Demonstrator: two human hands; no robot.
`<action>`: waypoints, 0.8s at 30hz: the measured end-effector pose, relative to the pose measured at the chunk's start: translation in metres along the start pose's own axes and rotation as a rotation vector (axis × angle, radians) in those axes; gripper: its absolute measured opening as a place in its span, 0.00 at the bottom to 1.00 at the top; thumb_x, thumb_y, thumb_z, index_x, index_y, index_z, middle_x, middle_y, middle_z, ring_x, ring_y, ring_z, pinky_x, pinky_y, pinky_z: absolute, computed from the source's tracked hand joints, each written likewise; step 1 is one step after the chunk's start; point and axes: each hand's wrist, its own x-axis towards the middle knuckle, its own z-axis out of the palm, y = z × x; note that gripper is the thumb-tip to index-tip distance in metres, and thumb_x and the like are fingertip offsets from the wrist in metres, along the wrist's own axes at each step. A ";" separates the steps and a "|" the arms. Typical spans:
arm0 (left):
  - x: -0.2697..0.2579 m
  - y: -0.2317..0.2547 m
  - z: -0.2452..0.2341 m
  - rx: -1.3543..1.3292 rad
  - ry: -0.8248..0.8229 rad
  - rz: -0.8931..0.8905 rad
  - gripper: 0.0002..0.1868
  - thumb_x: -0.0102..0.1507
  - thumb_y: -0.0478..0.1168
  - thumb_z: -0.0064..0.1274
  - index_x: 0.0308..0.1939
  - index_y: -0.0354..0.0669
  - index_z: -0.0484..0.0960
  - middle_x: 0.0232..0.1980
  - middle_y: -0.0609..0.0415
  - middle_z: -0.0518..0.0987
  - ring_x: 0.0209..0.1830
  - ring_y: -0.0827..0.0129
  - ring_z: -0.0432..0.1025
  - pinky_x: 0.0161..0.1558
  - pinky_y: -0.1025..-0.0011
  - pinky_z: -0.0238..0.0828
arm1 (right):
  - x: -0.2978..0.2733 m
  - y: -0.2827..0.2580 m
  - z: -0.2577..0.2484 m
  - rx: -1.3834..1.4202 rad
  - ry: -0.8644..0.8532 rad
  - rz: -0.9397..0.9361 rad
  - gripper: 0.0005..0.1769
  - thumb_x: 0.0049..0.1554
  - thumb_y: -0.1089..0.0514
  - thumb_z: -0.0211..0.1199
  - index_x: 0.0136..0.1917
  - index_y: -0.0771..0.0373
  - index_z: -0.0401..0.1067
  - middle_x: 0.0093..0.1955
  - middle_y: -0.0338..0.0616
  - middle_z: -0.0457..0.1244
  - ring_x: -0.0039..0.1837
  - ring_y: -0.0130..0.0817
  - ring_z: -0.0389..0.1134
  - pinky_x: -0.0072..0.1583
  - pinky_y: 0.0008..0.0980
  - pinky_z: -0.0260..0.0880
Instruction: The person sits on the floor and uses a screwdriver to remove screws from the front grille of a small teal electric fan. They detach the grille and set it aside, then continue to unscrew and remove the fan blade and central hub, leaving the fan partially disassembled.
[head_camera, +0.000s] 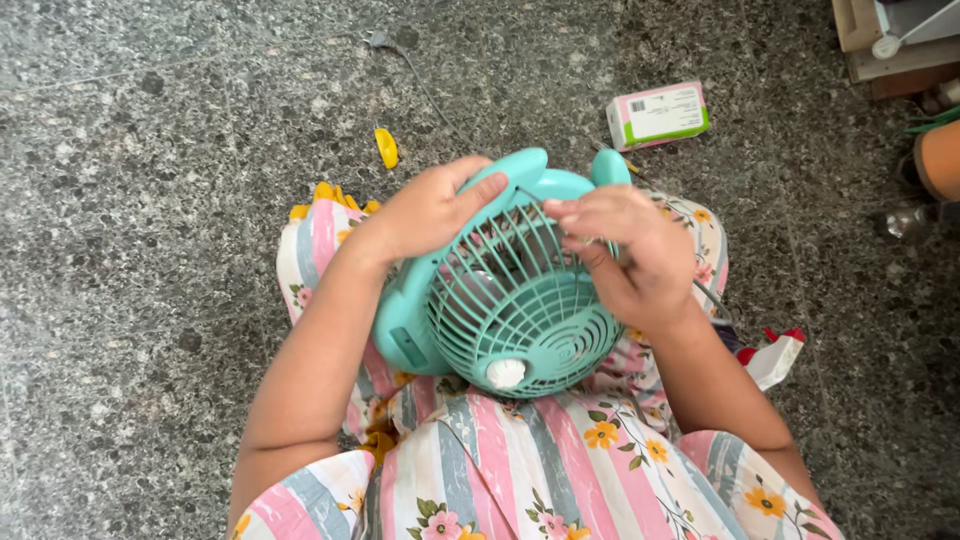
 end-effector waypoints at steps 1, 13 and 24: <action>-0.004 -0.003 0.000 -0.003 -0.003 0.041 0.25 0.71 0.57 0.43 0.57 0.41 0.79 0.48 0.53 0.84 0.48 0.72 0.77 0.51 0.70 0.74 | 0.000 -0.003 0.002 -0.100 -0.015 -0.054 0.11 0.60 0.73 0.66 0.54 0.65 0.73 0.59 0.51 0.68 0.59 0.40 0.71 0.59 0.34 0.73; -0.018 -0.005 -0.002 0.155 0.174 0.210 0.25 0.73 0.54 0.45 0.64 0.39 0.76 0.57 0.43 0.82 0.56 0.56 0.77 0.56 0.64 0.72 | 0.012 -0.003 -0.007 -0.255 -0.223 -0.116 0.16 0.56 0.74 0.63 0.55 0.63 0.76 0.58 0.53 0.67 0.59 0.41 0.71 0.58 0.36 0.73; 0.002 0.044 -0.033 0.509 -0.081 0.062 0.24 0.70 0.58 0.45 0.68 0.63 0.74 0.33 0.40 0.83 0.34 0.46 0.80 0.39 0.53 0.73 | 0.021 -0.009 0.016 -0.238 -0.007 -0.093 0.17 0.58 0.73 0.68 0.60 0.67 0.72 0.54 0.50 0.69 0.55 0.45 0.73 0.58 0.37 0.74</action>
